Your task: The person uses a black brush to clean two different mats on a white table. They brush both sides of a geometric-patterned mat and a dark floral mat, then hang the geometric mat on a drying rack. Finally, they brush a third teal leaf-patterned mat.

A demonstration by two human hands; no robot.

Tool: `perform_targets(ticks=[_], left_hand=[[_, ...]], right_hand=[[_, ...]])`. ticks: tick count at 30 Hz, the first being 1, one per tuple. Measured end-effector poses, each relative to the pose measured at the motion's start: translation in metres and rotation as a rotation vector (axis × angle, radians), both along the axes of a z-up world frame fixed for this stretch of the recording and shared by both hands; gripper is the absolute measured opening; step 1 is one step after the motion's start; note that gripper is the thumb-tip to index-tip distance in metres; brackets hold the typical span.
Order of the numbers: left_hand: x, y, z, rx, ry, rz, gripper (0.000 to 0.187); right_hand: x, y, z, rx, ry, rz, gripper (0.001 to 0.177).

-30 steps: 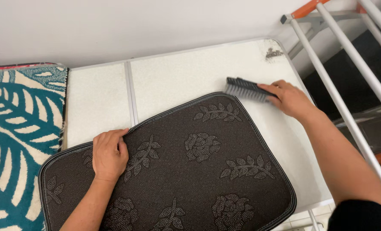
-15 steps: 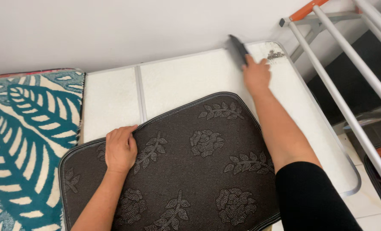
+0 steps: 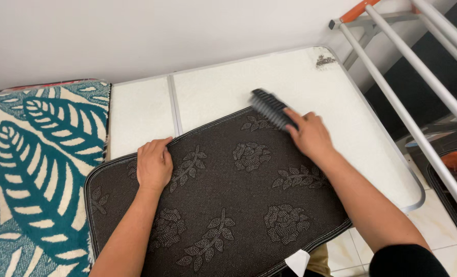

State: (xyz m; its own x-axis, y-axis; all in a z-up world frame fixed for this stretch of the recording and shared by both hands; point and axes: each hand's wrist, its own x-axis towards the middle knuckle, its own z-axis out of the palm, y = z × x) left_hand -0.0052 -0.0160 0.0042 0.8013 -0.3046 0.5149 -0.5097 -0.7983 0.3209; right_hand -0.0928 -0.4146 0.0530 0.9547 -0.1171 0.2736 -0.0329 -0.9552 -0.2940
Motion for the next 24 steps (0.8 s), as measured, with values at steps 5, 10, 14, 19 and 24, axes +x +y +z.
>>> perform_targets(ticks=[5,10,14,19,24], left_hand=[[0.001,-0.002,0.002,0.036,0.057,0.031,0.028],[0.003,0.002,0.000,-0.004,0.065,0.005,0.028],[0.006,0.000,0.000,0.022,0.042,0.019,0.029],[0.006,-0.002,0.006,0.118,0.159,0.096,0.041],[0.005,0.012,0.002,0.135,0.111,0.195,0.038]], right_hand=[[-0.044,0.026,0.012,0.173,-0.091,0.161,0.054],[-0.079,0.046,-0.010,-0.031,0.080,0.247,0.051],[-0.068,-0.022,0.018,0.027,0.131,-0.297,0.051],[-0.126,0.052,-0.005,0.210,0.112,0.291,0.056],[-0.112,0.008,-0.007,-0.014,0.134,-0.001,0.052]])
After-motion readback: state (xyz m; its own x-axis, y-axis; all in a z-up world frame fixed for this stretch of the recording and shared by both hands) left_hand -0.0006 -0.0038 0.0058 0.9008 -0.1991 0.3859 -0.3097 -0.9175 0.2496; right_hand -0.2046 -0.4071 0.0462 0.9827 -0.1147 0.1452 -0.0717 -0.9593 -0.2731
